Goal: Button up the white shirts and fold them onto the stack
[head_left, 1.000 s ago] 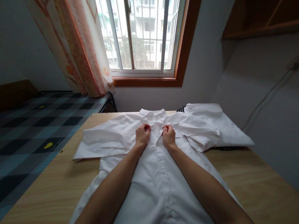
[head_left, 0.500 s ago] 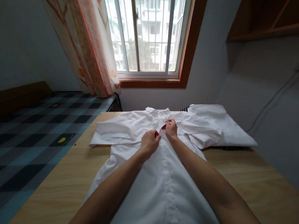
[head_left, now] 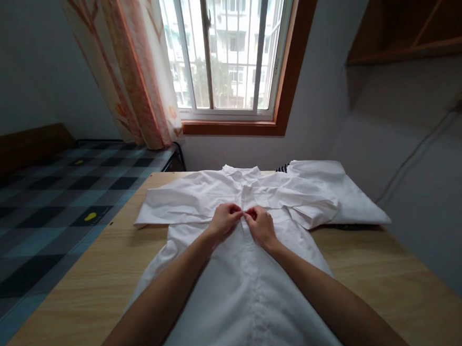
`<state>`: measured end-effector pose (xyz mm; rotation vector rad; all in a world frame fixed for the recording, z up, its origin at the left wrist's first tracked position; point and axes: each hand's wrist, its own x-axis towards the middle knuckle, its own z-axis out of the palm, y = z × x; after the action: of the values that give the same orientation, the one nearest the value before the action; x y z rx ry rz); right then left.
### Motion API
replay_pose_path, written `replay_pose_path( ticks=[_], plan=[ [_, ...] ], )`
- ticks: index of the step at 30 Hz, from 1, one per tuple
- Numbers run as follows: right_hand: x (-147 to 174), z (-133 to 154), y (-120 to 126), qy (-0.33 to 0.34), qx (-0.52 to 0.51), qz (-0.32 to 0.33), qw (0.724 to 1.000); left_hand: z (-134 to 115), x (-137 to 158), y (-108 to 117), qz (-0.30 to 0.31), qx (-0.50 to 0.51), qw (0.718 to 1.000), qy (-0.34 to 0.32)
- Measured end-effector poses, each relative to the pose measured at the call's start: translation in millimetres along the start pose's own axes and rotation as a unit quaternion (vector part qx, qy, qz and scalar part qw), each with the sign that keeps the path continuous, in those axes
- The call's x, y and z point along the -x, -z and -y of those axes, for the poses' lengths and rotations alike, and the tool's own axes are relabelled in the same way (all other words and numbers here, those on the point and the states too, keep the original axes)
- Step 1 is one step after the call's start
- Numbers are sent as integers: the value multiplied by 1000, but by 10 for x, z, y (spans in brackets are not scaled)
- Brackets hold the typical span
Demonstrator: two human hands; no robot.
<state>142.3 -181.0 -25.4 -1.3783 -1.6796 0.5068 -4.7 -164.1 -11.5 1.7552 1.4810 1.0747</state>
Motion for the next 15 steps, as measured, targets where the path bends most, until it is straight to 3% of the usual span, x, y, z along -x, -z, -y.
replay_pose_path(
  ticks=[15],
  plan=[
    [14,-22,12,12,-5,38,999,-113,15,94,98,106,988,60]
  ],
)
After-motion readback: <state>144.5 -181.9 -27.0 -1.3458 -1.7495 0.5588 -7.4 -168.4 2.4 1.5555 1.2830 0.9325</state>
